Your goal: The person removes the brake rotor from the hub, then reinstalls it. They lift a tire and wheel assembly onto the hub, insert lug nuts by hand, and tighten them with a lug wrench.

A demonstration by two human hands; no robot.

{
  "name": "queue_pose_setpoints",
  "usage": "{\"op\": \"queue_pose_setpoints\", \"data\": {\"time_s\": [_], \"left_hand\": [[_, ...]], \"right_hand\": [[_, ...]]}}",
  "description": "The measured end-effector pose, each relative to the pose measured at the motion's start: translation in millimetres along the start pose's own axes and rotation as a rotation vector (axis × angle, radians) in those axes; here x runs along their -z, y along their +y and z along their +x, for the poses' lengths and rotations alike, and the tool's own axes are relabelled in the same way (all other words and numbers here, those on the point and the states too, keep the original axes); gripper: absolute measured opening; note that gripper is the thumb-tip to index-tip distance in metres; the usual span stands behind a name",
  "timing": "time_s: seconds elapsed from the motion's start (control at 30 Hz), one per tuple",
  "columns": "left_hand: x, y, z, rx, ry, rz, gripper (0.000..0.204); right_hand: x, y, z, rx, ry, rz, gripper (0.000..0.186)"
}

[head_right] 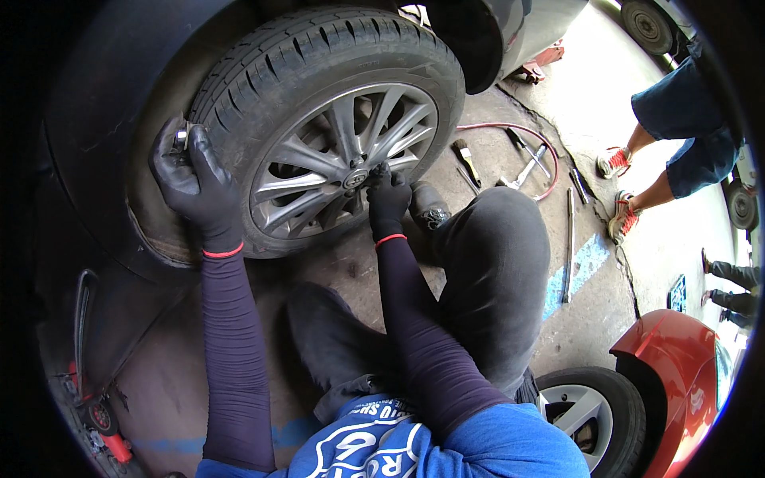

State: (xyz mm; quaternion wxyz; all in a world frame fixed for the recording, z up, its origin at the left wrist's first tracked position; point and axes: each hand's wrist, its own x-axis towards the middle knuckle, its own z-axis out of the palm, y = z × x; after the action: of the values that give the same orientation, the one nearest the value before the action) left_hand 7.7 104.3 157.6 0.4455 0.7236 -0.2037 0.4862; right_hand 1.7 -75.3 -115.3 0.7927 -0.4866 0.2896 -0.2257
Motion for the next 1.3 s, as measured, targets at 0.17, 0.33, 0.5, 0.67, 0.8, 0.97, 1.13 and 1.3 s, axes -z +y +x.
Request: {"op": "queue_pose_setpoints", "data": {"time_s": [0.17,0.33,0.5,0.67,0.8,0.97,1.13,1.3], "left_hand": [[-2.2,-0.1,-0.5,0.034,0.023,-0.063,0.03],[-1.1,-0.8,0.2,-0.012,0.012,-0.013,0.03],[0.0,-0.3,0.8,-0.031,0.006,0.017,0.031],[-0.8,-1.0,0.3,-0.018,0.02,0.017,0.03],[-0.8,-2.0,0.1,-0.043,0.023,0.022,0.03],[-2.4,-2.3,-0.8,-0.029,0.045,-0.047,0.031],[-2.5,-1.6,-2.0,-0.017,0.038,-0.034,0.03],[-2.2,-1.5,-1.8,-0.02,0.043,-0.035,0.03]], "right_hand": [[-7.2,-14.7,-17.9,-0.032,0.019,0.119,0.013],[-6.0,-16.1,-22.2,0.152,-0.035,0.047,0.011],[-0.7,-11.0,-18.1,0.079,-0.076,0.077,0.017],[2.9,-7.3,-13.2,0.06,-0.08,-0.062,0.029],[2.6,-8.7,-8.0,0.002,-0.068,-0.165,0.03],[-6.6,-6.7,-7.9,0.031,0.046,0.203,0.019],[-5.3,-1.8,-11.4,-0.002,-0.011,0.238,0.019],[1.3,-3.4,-9.8,-0.198,-0.068,0.046,0.017]]}}
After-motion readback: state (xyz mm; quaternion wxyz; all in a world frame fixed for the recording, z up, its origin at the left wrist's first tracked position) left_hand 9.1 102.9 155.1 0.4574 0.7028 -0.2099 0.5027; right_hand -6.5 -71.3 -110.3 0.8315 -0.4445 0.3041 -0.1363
